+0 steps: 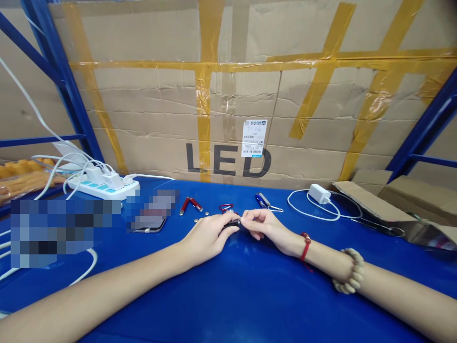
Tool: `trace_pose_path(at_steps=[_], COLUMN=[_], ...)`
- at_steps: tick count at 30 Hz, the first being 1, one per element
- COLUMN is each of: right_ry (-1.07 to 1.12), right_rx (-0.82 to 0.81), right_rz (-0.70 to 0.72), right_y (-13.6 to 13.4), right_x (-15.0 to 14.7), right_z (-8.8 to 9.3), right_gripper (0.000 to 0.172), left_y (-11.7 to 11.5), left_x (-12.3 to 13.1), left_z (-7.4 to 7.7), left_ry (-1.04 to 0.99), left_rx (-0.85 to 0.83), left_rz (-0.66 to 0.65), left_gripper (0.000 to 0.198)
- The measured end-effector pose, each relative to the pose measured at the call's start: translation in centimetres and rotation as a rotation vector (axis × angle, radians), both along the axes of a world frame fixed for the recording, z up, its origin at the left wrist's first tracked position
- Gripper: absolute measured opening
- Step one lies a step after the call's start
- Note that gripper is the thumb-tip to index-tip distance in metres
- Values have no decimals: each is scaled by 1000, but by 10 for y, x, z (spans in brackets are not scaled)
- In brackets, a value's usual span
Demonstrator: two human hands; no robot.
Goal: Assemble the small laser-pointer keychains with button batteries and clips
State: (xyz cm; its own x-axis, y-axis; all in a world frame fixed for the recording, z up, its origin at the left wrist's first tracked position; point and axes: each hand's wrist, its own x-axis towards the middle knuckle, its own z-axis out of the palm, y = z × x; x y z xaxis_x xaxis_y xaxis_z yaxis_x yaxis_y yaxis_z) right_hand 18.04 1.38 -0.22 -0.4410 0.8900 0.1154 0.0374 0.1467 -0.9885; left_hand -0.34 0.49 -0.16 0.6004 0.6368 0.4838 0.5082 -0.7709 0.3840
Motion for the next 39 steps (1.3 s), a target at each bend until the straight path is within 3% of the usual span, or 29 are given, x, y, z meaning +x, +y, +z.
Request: trace_pose_path(at_steps=[5,10,14,20,32,39], right_ry=[-51,-29,18,47,-35,-115], right_rx=[11,38,113,232,306,322], right_rz=[-31,-51,-104,-107,-119,-109], right_y=[-2,-2,0,3,-4,-8], right_x=[0,-2,-1,1,-3,-3], right_z=[3,1,-3,-8,-6,-2], right_gripper=[38,38,26,21,28,29], left_y=[1,1,0,-2,-2,-4], left_x=[0,1,2,3,-1,-3], left_z=[-1,0,3,8,5,4], left_ry=[-20,-15,-16,-11,-2,50], left_rx=[-6,-37,-79,-119,-139,-109], left_rz=[-1,17,59,130,-34,-46], left_gripper=[26,18,20,25,16,12])
